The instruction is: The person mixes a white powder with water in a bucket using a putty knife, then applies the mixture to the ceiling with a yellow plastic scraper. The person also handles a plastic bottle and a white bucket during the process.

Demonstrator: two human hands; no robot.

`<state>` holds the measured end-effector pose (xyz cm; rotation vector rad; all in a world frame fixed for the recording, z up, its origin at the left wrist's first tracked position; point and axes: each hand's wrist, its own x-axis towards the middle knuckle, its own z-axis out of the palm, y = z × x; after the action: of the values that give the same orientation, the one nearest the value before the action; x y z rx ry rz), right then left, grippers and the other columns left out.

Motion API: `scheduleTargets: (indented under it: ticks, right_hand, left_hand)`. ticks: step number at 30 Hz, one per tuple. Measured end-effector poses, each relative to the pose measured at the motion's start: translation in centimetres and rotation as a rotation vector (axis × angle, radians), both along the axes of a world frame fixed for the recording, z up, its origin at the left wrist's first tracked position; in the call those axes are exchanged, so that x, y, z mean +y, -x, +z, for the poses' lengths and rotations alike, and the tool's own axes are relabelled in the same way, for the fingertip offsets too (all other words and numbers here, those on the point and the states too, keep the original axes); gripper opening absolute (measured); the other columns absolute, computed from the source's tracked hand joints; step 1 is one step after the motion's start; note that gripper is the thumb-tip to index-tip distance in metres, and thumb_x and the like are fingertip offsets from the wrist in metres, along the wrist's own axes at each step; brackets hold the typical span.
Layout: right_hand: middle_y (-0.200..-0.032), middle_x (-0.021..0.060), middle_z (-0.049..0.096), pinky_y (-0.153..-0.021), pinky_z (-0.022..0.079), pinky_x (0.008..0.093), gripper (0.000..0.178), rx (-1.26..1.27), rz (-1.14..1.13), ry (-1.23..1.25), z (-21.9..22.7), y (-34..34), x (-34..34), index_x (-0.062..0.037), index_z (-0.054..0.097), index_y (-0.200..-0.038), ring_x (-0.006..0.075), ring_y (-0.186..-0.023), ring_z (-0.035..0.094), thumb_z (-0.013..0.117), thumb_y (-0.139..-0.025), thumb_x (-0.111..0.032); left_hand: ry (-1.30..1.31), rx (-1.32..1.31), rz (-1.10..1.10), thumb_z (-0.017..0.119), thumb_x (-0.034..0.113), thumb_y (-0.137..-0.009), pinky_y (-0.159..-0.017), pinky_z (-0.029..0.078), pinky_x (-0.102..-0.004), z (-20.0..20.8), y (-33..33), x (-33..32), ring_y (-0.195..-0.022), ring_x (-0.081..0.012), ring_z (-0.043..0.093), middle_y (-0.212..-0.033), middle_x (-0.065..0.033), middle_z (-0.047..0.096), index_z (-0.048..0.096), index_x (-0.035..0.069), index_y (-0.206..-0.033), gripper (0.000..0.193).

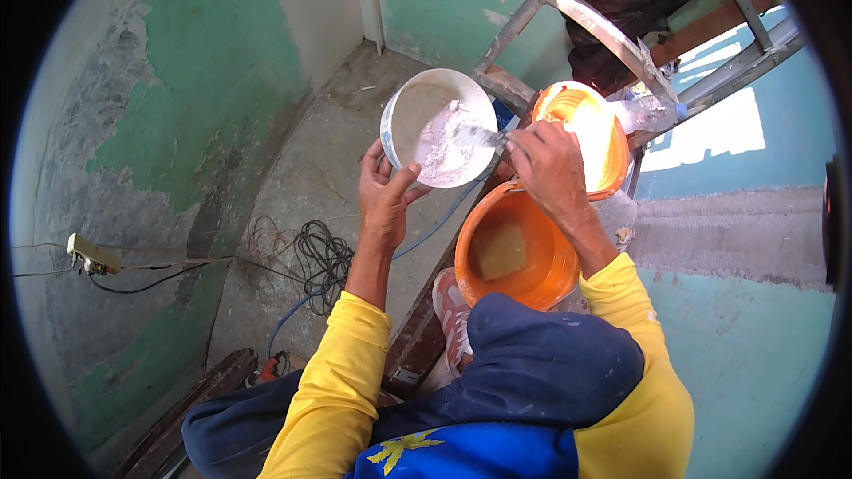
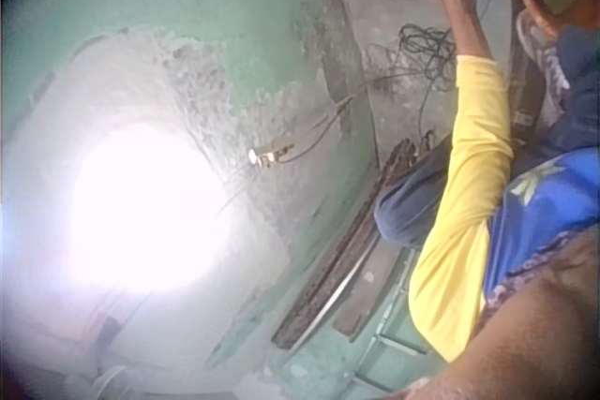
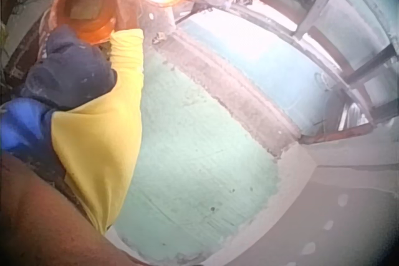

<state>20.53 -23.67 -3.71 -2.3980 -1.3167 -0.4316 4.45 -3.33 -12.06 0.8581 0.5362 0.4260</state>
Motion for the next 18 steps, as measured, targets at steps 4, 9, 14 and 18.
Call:
scheduleTargets:
  ticks: [4, 9, 14, 18]
  right_hand:
    - [-0.089, 0.0055, 0.062, -0.08, 0.046, 0.0438, 0.009, 0.029, 0.164, 0.088, 0.2, 1.6, 0.5, -0.0108, 0.077, -0.098, 0.0269, -0.091, 0.063, 0.078, -0.09, -0.015]
    - [-0.091, 0.0051, 0.064, -0.083, 0.048, 0.0434, 0.011, -0.022, -0.051, 0.023, 0.0, -0.7, -0.3, -0.0122, 0.079, -0.101, 0.0264, -0.093, 0.064, 0.079, -0.09, -0.015]
    - [-0.089, 0.0051, 0.062, -0.081, 0.048, 0.0441, 0.01, 0.008, 0.164, 0.075, -0.3, 0.9, 1.6, -0.0114, 0.077, -0.1, 0.0261, -0.092, 0.064, 0.077, -0.09, -0.014]
    - [-0.084, 0.0078, 0.062, -0.07, 0.054, 0.0456, 0.008, -0.102, 0.01, 0.006, -0.8, -2.1, 1.8, -0.0115, 0.076, -0.098, 0.03, -0.083, 0.067, 0.075, -0.091, -0.014]
  left_hand:
    - [0.006, -0.004, -0.001, 0.074, 0.011, -0.093, -0.091, 0.066, -0.0473, -0.2, 0.0, 0.1, -0.123, -0.025, 0.07, -0.147, -0.012, 0.063, 0.032, 0.005, -0.16, 0.079]
    - [0.007, 0.008, 0.001, 0.074, 0.01, -0.093, -0.091, 0.066, -0.0473, 0.1, 0.2, 0.4, -0.123, -0.0248, 0.07, -0.147, -0.0114, 0.063, 0.033, 0.006, -0.16, 0.079]
    - [0.023, -0.003, 0.003, 0.074, 0.009, -0.093, -0.093, 0.066, -0.0501, 0.0, 0.2, 0.3, -0.125, -0.0254, 0.069, -0.147, -0.0112, 0.063, 0.032, 0.006, -0.16, 0.079]
    - [0.021, -0.004, -0.017, 0.073, 0.008, -0.093, -0.095, 0.065, -0.0528, 0.0, 0.4, 0.4, -0.129, -0.0269, 0.067, -0.149, -0.012, 0.061, 0.03, 0.005, -0.161, 0.081]
